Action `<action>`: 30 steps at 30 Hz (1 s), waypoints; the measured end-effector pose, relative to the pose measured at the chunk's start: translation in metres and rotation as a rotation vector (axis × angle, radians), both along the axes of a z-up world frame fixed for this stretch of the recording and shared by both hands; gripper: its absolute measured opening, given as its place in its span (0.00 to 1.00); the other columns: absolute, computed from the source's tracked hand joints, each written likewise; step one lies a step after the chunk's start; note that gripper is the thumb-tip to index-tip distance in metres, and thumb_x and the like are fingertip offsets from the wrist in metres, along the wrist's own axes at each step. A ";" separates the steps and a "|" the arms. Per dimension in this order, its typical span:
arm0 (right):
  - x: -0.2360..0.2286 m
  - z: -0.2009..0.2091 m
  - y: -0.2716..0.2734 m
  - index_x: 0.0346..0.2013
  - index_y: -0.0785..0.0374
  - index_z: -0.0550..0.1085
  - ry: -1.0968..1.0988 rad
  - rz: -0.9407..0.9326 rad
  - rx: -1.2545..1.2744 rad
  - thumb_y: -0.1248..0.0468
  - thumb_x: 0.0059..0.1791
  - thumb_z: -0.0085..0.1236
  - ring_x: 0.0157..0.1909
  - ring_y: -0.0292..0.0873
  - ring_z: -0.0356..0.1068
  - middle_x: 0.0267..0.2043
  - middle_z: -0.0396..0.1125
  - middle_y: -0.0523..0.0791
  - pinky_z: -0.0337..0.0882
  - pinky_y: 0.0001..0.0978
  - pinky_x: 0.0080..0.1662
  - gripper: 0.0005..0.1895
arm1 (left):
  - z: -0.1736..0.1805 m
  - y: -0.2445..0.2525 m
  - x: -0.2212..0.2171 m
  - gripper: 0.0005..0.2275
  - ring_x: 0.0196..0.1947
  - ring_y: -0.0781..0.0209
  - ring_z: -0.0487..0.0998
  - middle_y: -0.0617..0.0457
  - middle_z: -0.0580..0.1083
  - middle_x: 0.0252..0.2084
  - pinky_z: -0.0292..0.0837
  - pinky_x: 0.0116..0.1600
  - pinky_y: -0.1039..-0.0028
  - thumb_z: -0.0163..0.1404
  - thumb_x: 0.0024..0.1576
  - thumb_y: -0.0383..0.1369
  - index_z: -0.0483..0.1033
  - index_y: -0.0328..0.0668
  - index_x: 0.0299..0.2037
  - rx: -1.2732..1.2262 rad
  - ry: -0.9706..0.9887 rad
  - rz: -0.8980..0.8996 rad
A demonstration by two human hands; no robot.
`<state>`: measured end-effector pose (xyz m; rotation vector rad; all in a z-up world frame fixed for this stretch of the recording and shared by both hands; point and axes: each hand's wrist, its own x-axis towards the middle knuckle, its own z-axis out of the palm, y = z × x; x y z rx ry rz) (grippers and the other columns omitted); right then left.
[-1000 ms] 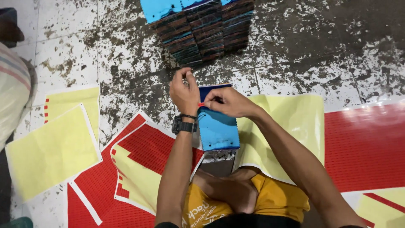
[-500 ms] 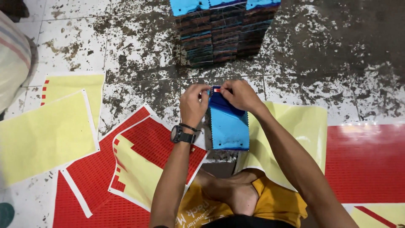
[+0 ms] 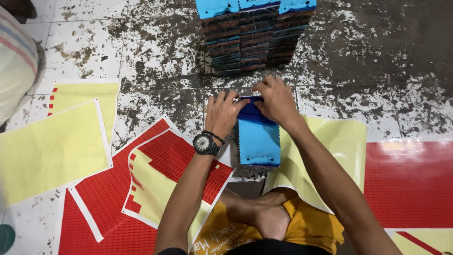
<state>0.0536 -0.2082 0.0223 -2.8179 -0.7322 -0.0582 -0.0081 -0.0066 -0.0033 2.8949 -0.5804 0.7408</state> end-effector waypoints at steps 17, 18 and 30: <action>-0.029 0.010 -0.022 0.30 0.54 0.74 -0.222 0.328 0.210 0.61 0.44 0.64 0.43 0.52 0.74 0.40 0.72 0.43 0.75 0.45 0.38 0.05 | 0.014 -0.003 0.017 0.15 0.54 0.49 0.60 0.56 0.67 0.55 0.51 0.61 0.58 0.36 0.59 0.39 0.82 0.57 0.37 -0.761 0.499 -0.063; -0.032 0.015 -0.024 0.35 0.55 0.73 0.003 0.311 0.176 0.60 0.44 0.63 0.44 0.57 0.75 0.39 0.72 0.47 0.76 0.53 0.39 0.08 | 0.011 -0.002 0.020 0.19 0.57 0.49 0.57 0.59 0.66 0.57 0.45 0.64 0.58 0.32 0.61 0.42 0.82 0.62 0.35 -0.747 0.626 -0.026; -0.003 0.029 -0.019 0.55 0.60 0.73 0.293 0.272 0.018 0.57 0.44 0.59 0.55 0.63 0.73 0.53 0.72 0.56 0.74 0.57 0.53 0.26 | -0.002 0.004 0.021 0.23 0.63 0.56 0.56 0.54 0.72 0.48 0.30 0.69 0.52 0.24 0.66 0.52 0.70 0.53 0.51 -0.885 0.893 0.105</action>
